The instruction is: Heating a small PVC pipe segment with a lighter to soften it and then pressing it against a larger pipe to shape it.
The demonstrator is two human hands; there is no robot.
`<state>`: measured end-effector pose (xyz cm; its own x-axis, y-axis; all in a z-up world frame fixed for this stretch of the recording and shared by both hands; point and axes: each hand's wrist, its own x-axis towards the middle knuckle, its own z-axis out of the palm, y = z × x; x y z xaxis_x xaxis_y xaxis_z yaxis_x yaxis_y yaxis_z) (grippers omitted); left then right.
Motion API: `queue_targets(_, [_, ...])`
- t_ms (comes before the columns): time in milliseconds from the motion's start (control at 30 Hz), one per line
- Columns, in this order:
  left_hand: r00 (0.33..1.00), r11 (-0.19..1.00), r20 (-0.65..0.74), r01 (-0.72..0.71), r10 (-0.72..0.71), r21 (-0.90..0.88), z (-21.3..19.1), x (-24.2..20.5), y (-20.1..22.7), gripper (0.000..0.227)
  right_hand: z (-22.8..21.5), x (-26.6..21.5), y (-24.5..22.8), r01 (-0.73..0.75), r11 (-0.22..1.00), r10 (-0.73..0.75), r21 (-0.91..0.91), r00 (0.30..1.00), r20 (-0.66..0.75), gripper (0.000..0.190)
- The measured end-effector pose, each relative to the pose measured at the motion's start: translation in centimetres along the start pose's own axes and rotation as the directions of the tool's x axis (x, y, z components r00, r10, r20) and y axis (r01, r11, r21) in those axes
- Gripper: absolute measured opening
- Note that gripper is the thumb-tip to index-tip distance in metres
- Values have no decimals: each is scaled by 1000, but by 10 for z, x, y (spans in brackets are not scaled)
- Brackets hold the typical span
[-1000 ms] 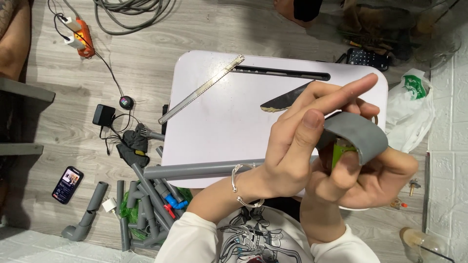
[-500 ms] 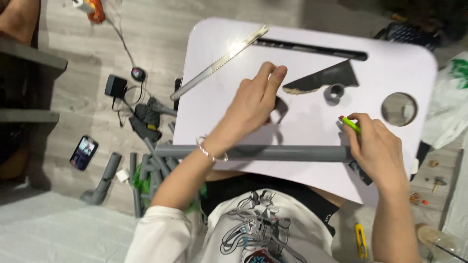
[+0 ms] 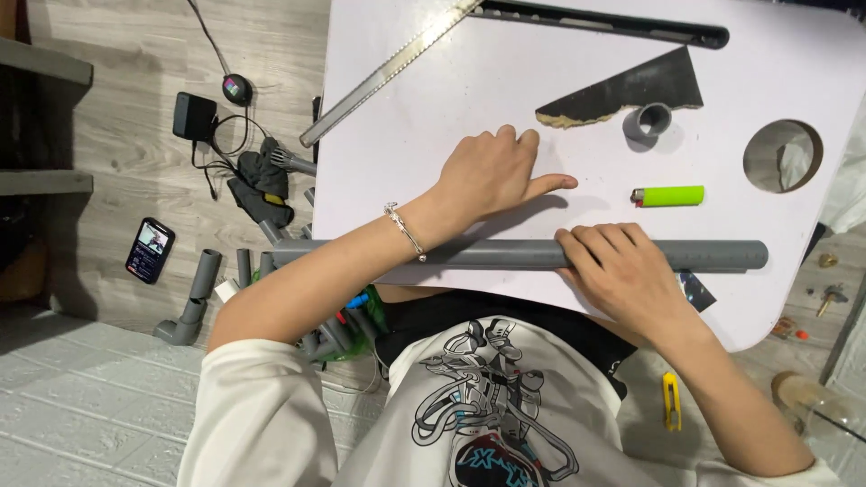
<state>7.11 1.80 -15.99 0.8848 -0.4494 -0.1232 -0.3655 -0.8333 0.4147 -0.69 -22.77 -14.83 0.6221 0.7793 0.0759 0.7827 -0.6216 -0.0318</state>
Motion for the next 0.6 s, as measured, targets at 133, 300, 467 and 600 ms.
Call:
queue_targets(133, [996, 996, -40, -85, 83, -33, 3, -2, -6, 81, -6, 7, -7, 80, 996, -75, 41, 991, -113, 42])
queue_targets(300, [994, 993, -14, -112, 111, -31, -34, -18, -25, 75, 5, 23, 1, 64, 998, -60, 19, 987, -148, 42])
queue_targets(467, [985, 994, 143, -91, 98, -54, -100, -71, -48, 84, 6, 37, 15, 18, 999, -12, 34, 983, -181, 44])
queue_targets(600, [981, 996, 170, -83, 89, -39, -89, -98, -64, 57, 2, 56, 25, 32, 995, -12, 91, 976, -217, 43])
